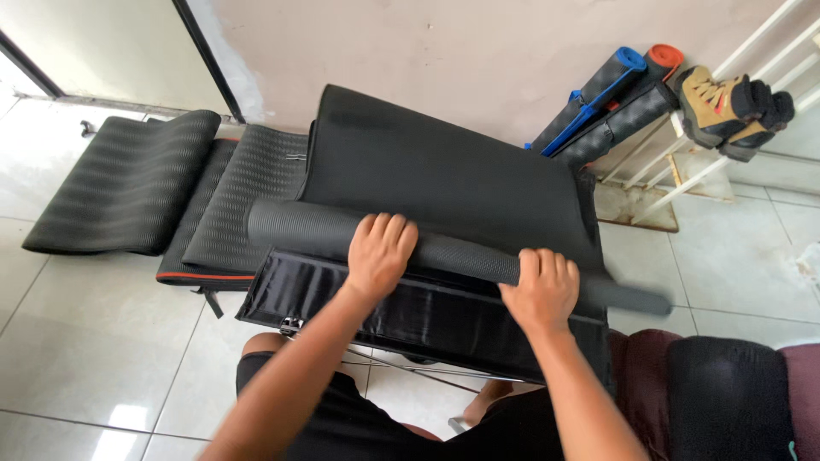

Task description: The person rolls a black yoga mat tightly from one end to the other. After rolling, they secure the mat by fastening the attached straps around the rolled bundle.

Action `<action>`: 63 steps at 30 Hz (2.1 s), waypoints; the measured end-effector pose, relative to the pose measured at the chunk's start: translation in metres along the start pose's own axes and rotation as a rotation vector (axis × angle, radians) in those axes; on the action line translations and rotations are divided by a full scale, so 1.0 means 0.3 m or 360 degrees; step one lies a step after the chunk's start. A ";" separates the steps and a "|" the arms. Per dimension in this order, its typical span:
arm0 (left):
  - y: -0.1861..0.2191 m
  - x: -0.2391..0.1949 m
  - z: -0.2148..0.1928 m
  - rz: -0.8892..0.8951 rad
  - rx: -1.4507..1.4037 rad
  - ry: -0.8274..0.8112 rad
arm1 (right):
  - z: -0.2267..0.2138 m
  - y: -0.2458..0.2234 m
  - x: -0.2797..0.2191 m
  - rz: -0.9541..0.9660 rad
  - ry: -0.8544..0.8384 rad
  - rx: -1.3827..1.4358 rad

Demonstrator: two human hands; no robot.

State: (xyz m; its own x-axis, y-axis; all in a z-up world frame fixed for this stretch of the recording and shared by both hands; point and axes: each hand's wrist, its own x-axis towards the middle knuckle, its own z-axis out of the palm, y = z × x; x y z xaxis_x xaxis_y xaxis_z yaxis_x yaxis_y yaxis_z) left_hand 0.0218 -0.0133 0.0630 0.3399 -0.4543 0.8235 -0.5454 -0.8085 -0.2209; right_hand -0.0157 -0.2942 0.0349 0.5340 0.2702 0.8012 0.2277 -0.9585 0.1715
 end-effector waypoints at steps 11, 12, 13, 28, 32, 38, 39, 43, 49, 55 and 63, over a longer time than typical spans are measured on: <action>0.006 -0.282 -0.084 -0.0479 -0.0463 -0.1727 | 0.041 -0.165 -0.190 -0.0020 -0.2019 0.0409; -0.025 -0.213 -0.152 -0.0695 -0.0580 -0.1856 | 0.009 -0.178 -0.178 0.0079 -0.2082 0.0468; -0.061 -0.209 -0.208 -0.0700 -0.0586 -0.1875 | -0.015 -0.188 -0.176 0.0080 -0.2101 0.0477; -0.244 -0.608 -0.180 -0.2540 -0.0242 -0.2050 | -0.001 -0.078 -0.250 0.0026 -0.2316 0.0596; -0.201 -0.661 -0.160 -0.2534 -0.0058 -0.1893 | 0.037 -0.074 -0.325 -0.0066 -0.2234 0.0552; -0.275 -0.677 -0.013 -0.1979 0.0075 -0.1707 | 0.045 -0.073 -0.312 -0.0031 -0.2155 0.0545; -0.290 -0.683 0.018 -0.1982 -0.0036 -0.1642 | 0.038 -0.070 -0.311 -0.0025 -0.2141 0.0545; -0.327 -0.628 0.060 -0.2316 -0.0017 -0.1881 | 0.025 0.007 -0.286 -0.0138 -0.2219 0.0546; -0.106 -0.545 0.109 -0.2484 0.0044 -0.1743 | -0.060 0.264 -0.120 -0.0253 -0.1868 0.0121; -0.026 -0.643 0.294 -0.2299 -0.0713 -0.1308 | -0.118 0.343 -0.202 -0.0121 -0.2084 -0.0095; -0.296 -0.669 0.211 -0.2113 -0.0380 -0.1573 | -0.178 -0.016 -0.135 0.0288 -0.2823 0.0527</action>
State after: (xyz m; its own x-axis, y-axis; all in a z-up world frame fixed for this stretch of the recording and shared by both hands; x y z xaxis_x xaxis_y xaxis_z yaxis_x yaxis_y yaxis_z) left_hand 0.0506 0.1259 -0.1159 0.8995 0.3327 -0.2832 0.4325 -0.7703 0.4685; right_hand -0.0818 -0.3055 0.0322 0.6568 0.1542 -0.7381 0.0913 -0.9879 -0.1252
